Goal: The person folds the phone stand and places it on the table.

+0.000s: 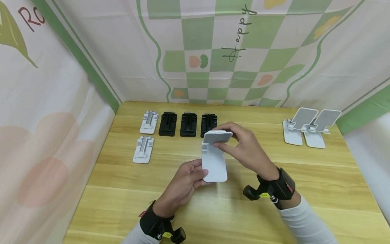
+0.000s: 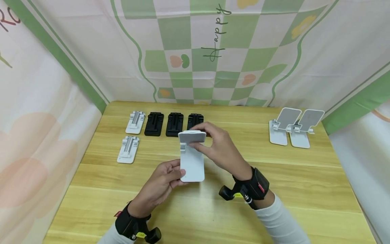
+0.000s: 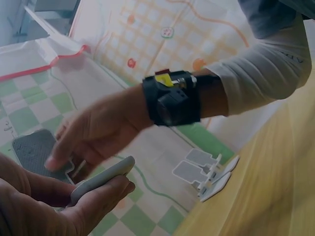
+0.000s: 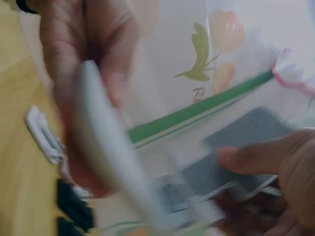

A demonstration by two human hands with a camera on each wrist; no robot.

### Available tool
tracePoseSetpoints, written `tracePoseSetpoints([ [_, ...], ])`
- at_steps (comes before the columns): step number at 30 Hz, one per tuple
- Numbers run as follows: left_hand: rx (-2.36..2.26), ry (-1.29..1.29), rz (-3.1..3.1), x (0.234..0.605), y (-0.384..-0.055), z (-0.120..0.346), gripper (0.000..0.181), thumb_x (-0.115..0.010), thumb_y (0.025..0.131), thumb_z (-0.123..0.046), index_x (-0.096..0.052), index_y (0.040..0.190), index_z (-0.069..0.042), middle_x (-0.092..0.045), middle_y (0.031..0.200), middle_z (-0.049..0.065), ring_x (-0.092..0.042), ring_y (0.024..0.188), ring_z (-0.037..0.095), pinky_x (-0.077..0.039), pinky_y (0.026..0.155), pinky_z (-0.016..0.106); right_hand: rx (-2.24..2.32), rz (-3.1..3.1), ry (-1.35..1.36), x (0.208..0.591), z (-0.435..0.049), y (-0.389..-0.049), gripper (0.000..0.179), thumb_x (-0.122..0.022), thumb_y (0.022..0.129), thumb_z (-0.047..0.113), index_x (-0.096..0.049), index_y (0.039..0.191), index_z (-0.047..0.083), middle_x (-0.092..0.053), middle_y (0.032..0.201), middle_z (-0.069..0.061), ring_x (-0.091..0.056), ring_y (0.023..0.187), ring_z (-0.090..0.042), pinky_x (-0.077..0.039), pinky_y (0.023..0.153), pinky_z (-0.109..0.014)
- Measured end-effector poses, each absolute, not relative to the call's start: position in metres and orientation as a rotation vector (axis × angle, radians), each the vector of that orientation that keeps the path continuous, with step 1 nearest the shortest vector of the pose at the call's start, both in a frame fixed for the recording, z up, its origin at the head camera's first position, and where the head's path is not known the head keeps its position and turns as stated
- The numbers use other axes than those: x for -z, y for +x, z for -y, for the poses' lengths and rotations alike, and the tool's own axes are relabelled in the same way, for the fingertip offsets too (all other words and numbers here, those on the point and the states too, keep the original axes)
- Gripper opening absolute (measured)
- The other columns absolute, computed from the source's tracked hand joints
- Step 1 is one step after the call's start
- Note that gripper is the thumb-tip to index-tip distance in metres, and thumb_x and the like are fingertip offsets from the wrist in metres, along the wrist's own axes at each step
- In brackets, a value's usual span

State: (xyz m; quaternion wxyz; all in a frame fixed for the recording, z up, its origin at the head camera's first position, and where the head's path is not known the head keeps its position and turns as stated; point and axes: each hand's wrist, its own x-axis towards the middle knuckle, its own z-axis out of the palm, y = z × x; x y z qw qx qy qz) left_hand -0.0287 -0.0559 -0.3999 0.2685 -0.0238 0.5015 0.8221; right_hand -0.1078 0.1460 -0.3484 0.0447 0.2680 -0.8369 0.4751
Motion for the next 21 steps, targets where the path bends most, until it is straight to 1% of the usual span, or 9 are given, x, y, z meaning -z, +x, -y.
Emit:
tracePoseSetpoints([
  [3, -2.216, -0.08, -1.374, 0.401, -0.029, 0.056, 0.048, -0.049, 0.097, 0.0, -0.035, 0.14, 0.015, -0.055, 0.132, 0.028, -0.059, 0.116, 0.031, -0.052, 0.091, 0.032, -1.198, 2.585, 0.937, 0.328, -0.147, -0.109, 0.045, -0.078, 0.079, 0.021, -0.064, 0.121, 0.013, -0.065, 0.118, 0.001, -0.061, 0.106, -0.013, -0.054, 0.089, -0.035],
  [5, -2.212, -0.09, -1.391, 0.401, -0.029, 0.057, 0.048, -0.049, 0.097, -0.001, -0.035, 0.141, 0.014, -0.055, 0.133, 0.027, -0.059, 0.116, 0.03, -0.053, 0.09, 0.032, -1.052, 2.602, 1.008, 0.315, -0.147, -0.111, 0.046, -0.078, 0.079, 0.02, -0.064, 0.122, 0.011, -0.065, 0.12, -0.002, -0.061, 0.108, -0.017, -0.054, 0.088, -0.037],
  [8, -2.204, -0.095, -1.412, 0.402, -0.03, 0.056, 0.047, -0.049, 0.097, -0.001, -0.036, 0.14, 0.014, -0.056, 0.132, 0.026, -0.06, 0.115, 0.029, -0.054, 0.089, 0.031, -0.897, 2.669, 1.117, 0.299, -0.144, -0.114, 0.042, -0.077, 0.08, 0.018, -0.066, 0.119, 0.009, -0.067, 0.115, -0.003, -0.063, 0.104, -0.017, -0.056, 0.084, -0.036],
  [11, -2.202, -0.091, -1.416, 0.402, -0.03, 0.055, 0.047, -0.049, 0.097, -0.001, -0.037, 0.14, 0.014, -0.056, 0.132, 0.026, -0.06, 0.115, 0.029, -0.054, 0.088, 0.031, -0.771, 2.732, 1.183, 0.289, -0.14, -0.116, 0.034, -0.077, 0.08, 0.014, -0.07, 0.113, 0.01, -0.069, 0.107, -0.001, -0.064, 0.098, -0.014, -0.057, 0.077, -0.032],
  [15, -2.209, -0.083, -1.415, 0.402, -0.029, 0.054, 0.047, -0.049, 0.097, -0.001, -0.036, 0.139, 0.015, -0.056, 0.132, 0.027, -0.059, 0.116, 0.029, -0.054, 0.088, 0.031, -0.679, 2.743, 1.206, 0.283, -0.137, -0.117, 0.028, -0.078, 0.078, 0.011, -0.073, 0.105, 0.01, -0.069, 0.099, 0.0, -0.066, 0.09, -0.013, -0.058, 0.071, -0.029],
  [21, -2.208, -0.088, -1.419, 0.402, -0.029, 0.054, 0.047, -0.049, 0.097, -0.001, -0.037, 0.139, 0.014, -0.057, 0.132, 0.026, -0.06, 0.115, 0.029, -0.055, 0.086, 0.029, -0.698, 2.68, 1.209, 0.284, -0.135, -0.114, 0.025, -0.079, 0.076, 0.007, -0.074, 0.1, 0.009, -0.07, 0.094, 0.0, -0.066, 0.084, -0.011, -0.057, 0.067, -0.026],
])
